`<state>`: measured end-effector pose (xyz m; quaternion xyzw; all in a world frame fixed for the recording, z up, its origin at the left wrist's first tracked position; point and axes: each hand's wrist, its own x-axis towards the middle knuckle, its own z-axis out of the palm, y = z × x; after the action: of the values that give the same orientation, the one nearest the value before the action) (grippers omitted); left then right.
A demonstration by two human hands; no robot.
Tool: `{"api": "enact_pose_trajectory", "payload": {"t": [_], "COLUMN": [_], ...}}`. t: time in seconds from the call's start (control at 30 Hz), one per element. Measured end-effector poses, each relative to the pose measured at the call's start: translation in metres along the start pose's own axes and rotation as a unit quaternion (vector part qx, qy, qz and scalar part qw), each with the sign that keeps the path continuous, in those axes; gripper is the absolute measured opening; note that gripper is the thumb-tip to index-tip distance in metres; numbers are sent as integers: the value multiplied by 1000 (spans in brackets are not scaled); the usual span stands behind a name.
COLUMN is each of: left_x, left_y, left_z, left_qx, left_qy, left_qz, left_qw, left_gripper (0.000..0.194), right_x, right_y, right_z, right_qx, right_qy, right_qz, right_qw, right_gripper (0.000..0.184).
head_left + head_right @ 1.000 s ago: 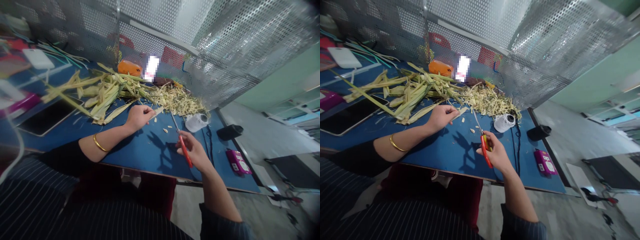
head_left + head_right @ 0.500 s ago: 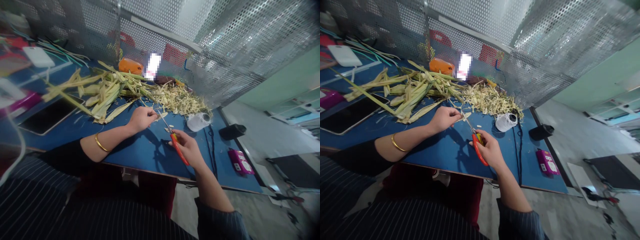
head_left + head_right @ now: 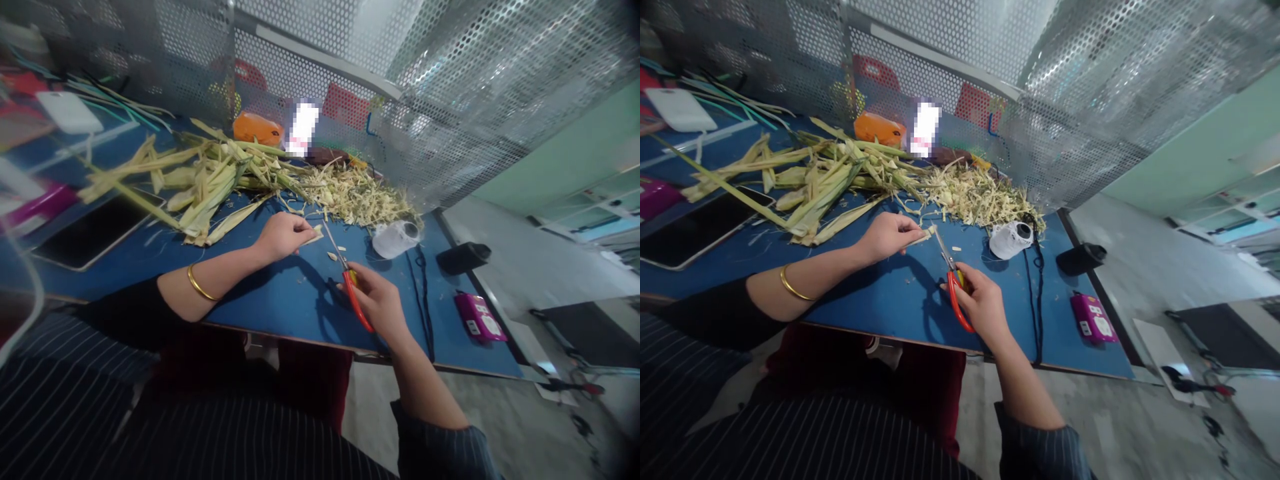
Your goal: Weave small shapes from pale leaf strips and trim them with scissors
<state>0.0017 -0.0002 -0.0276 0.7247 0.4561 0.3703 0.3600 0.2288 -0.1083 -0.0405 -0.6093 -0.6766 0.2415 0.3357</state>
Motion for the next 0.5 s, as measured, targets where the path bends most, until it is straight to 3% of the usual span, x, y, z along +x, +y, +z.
{"api": "enact_pose_trajectory", "payload": {"t": [0.17, 0.27, 0.4, 0.5], "left_x": [5, 10, 16, 19], "left_y": [-1, 3, 6, 4], "left_z": [-5, -13, -21, -23], "left_qx": [-44, -92, -133, -154], "left_qy": [36, 97, 147, 159], "left_qz": [-20, -43, -66, -60], "left_qw": [998, 990, 978, 973], "left_gripper": [19, 15, 12, 13], "right_x": [-1, -6, -4, 16], "right_y": [-1, -7, -4, 12], "right_z": [-13, -29, -49, -55], "right_qx": [-142, -219, -153, -136], "right_qy": [10, -68, -218, -210], "right_qz": [4, -31, -49, 6], "right_qw": [990, 973, 963, 968], "right_gripper": [46, 43, 38, 42]}}
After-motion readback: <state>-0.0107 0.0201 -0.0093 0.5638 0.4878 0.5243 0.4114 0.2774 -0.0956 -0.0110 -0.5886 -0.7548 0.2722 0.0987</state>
